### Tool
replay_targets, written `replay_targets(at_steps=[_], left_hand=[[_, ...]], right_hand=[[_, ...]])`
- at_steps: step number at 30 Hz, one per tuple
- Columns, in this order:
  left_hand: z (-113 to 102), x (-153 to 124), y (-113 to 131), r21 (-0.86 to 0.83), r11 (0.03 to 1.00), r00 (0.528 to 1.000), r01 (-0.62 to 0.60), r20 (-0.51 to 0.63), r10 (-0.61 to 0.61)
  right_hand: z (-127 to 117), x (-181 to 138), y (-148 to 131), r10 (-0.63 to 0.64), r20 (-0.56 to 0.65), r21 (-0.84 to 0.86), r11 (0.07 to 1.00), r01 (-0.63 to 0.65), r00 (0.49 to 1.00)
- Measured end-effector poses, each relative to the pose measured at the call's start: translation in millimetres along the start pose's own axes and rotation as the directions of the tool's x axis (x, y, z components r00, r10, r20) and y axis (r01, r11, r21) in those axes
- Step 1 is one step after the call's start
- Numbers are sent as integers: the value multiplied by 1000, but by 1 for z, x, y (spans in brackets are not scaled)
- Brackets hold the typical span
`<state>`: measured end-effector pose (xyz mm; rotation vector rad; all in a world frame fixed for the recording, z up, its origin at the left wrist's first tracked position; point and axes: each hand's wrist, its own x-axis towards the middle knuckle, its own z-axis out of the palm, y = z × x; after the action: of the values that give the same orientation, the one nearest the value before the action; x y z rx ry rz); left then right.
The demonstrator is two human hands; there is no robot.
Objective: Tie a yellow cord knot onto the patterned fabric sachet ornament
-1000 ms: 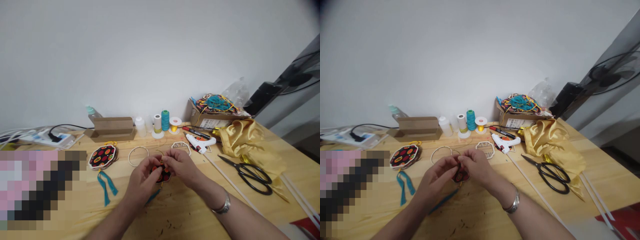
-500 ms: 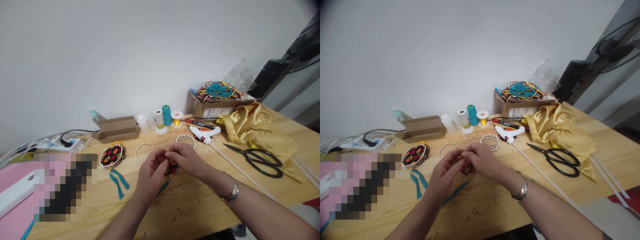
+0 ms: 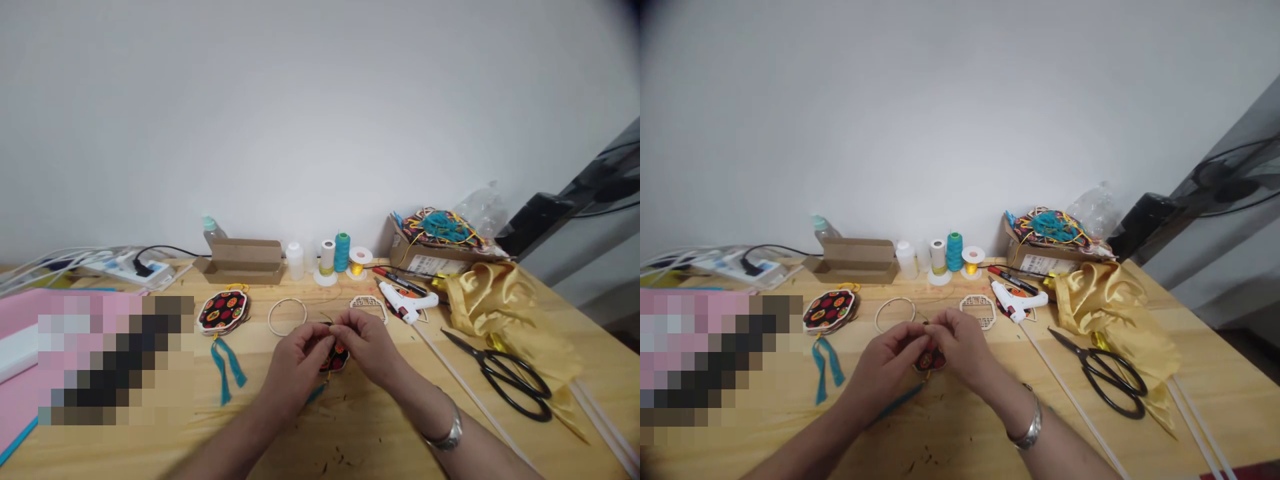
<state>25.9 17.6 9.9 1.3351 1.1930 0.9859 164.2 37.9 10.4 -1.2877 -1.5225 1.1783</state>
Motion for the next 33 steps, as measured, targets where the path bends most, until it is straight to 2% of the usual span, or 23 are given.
replay_targets(at_steps=[5,16,21,29,33], left_hand=[[-1,0,2,34,999,1000,2,-23,-1],[-1,0,9,-53,995,996,80,-31,-82],[0,0,9,-140,981,989,136,-45,-143],[0,1,6,-273,947,983,169,-17,-180],[1,2,7,-316,929,979,192,-11,-206]], right_hand=[[0,2,1,-35,5,-20,999,35,999],[-2,1,1,-79,-21,-65,995,77,997],[-3,1,2,-48,7,0,999,48,999],[-1,-1,-4,85,90,201,974,-102,992],[-1,0,-4,58,60,173,983,-68,996]])
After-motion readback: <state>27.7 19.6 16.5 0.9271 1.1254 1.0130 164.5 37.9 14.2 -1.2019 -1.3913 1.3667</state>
